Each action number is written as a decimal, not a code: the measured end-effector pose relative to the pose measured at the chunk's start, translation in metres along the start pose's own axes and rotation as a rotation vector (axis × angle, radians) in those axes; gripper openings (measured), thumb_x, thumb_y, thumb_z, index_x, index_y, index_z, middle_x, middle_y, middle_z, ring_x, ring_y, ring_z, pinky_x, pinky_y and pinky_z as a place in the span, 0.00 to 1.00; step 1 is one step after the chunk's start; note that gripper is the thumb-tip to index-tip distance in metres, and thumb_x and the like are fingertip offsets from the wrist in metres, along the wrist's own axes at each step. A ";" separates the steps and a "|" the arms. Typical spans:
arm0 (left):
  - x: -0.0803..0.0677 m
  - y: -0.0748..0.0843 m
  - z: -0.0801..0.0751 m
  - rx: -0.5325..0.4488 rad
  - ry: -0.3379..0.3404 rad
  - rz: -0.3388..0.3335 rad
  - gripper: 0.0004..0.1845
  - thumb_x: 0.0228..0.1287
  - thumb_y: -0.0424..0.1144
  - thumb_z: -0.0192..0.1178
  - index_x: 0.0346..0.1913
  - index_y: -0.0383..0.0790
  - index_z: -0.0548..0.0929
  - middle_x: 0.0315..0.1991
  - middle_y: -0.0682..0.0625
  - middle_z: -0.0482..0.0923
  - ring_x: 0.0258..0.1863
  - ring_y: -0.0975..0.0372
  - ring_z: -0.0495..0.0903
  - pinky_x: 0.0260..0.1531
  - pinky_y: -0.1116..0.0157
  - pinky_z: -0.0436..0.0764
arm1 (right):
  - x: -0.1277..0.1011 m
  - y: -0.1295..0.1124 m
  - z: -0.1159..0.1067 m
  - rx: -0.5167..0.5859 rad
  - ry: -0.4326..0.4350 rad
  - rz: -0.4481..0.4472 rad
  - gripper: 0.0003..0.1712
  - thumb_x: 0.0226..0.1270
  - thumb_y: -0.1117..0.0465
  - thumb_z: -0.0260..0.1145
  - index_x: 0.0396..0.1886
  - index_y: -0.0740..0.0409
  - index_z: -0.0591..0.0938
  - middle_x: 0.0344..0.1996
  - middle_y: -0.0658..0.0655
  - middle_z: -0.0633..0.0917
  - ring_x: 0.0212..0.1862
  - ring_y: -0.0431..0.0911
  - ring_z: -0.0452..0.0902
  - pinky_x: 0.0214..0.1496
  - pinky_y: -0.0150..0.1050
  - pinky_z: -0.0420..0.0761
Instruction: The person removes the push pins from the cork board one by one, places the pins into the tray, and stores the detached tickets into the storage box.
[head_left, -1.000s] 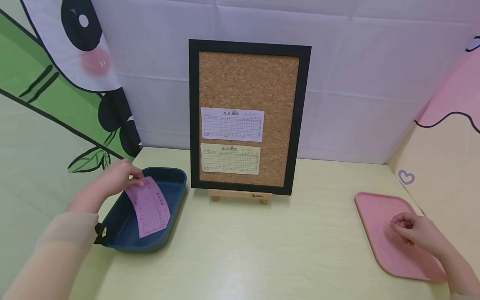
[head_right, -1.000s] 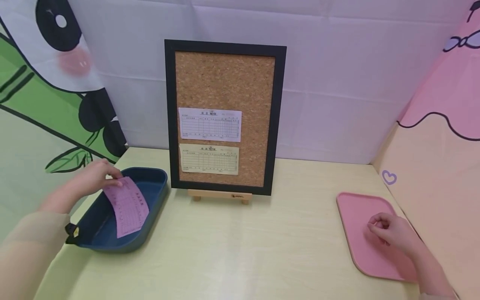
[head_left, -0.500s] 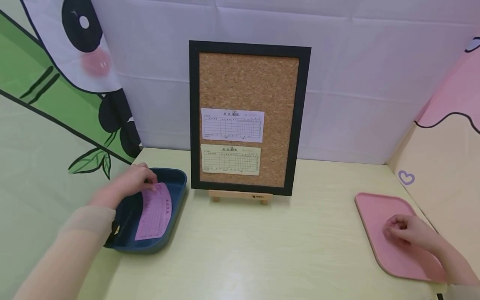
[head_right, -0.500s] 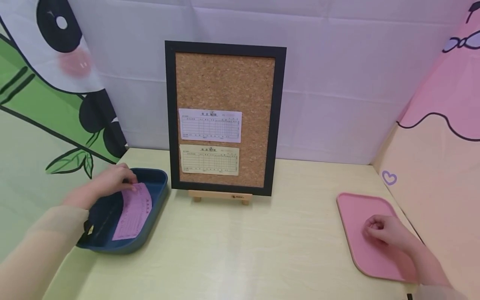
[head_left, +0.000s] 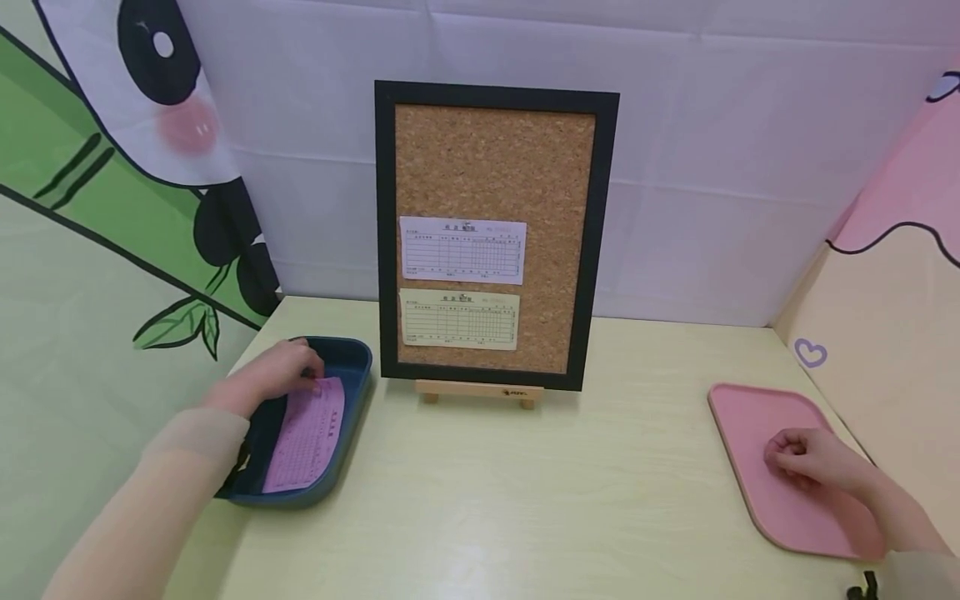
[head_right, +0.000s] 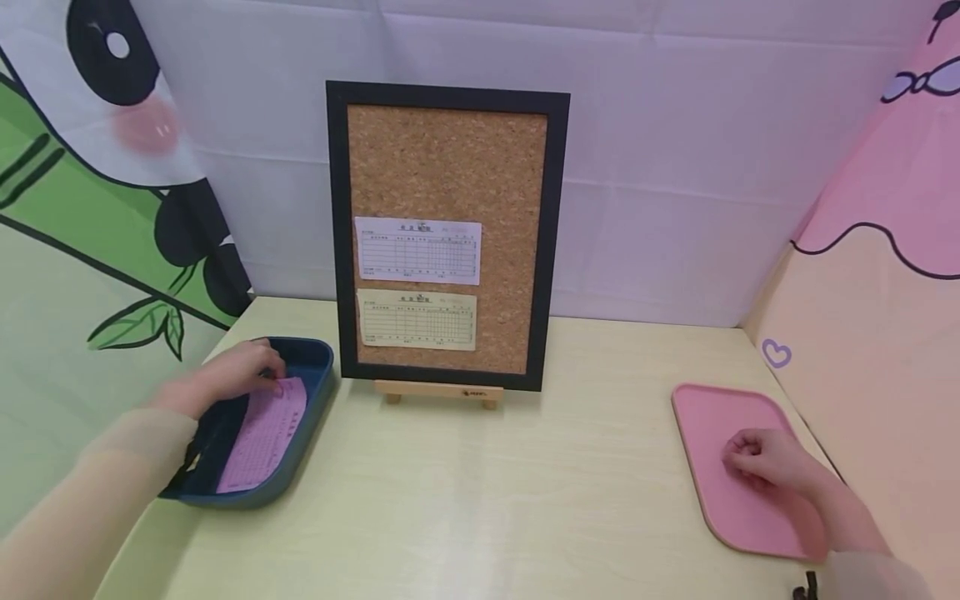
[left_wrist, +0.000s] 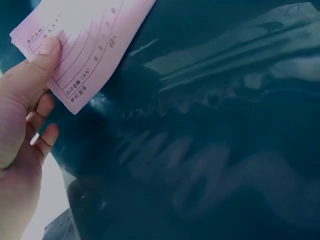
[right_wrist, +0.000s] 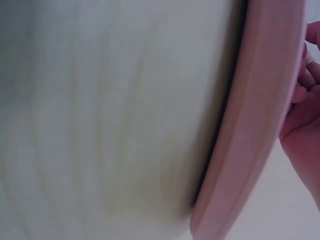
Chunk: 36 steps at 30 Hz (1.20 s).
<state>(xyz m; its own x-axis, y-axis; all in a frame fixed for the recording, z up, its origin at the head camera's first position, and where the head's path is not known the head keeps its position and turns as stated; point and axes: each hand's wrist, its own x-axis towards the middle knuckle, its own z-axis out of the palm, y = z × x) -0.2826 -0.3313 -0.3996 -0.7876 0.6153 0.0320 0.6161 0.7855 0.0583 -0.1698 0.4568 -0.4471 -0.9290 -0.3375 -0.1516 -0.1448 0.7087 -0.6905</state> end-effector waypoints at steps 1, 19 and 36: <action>0.000 0.000 0.002 -0.002 -0.008 -0.004 0.06 0.48 0.35 0.71 0.24 0.47 0.84 0.23 0.60 0.77 0.27 0.65 0.67 0.29 0.65 0.69 | 0.000 0.000 0.000 0.003 -0.003 0.000 0.09 0.67 0.64 0.59 0.35 0.68 0.77 0.17 0.43 0.75 0.16 0.32 0.67 0.17 0.32 0.71; 0.004 0.002 0.008 0.049 -0.014 0.008 0.09 0.45 0.36 0.73 0.32 0.44 0.86 0.28 0.55 0.80 0.31 0.60 0.74 0.33 0.58 0.74 | 0.006 -0.001 -0.003 0.015 0.007 -0.023 0.10 0.67 0.65 0.59 0.39 0.72 0.77 0.20 0.45 0.77 0.18 0.33 0.68 0.20 0.32 0.72; -0.002 0.011 -0.011 -0.035 0.048 -0.109 0.16 0.48 0.37 0.73 0.43 0.40 0.85 0.39 0.48 0.83 0.41 0.54 0.77 0.44 0.50 0.75 | -0.008 -0.014 -0.016 -0.084 0.159 -0.080 0.06 0.63 0.68 0.63 0.38 0.62 0.75 0.17 0.48 0.74 0.16 0.38 0.68 0.18 0.33 0.69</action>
<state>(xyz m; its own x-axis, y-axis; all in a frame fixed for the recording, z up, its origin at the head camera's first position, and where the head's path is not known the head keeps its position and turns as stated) -0.2737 -0.3246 -0.3881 -0.8501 0.5217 0.0713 0.5265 0.8444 0.0989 -0.1654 0.4593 -0.4249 -0.9545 -0.2977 0.0199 -0.2424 0.7347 -0.6336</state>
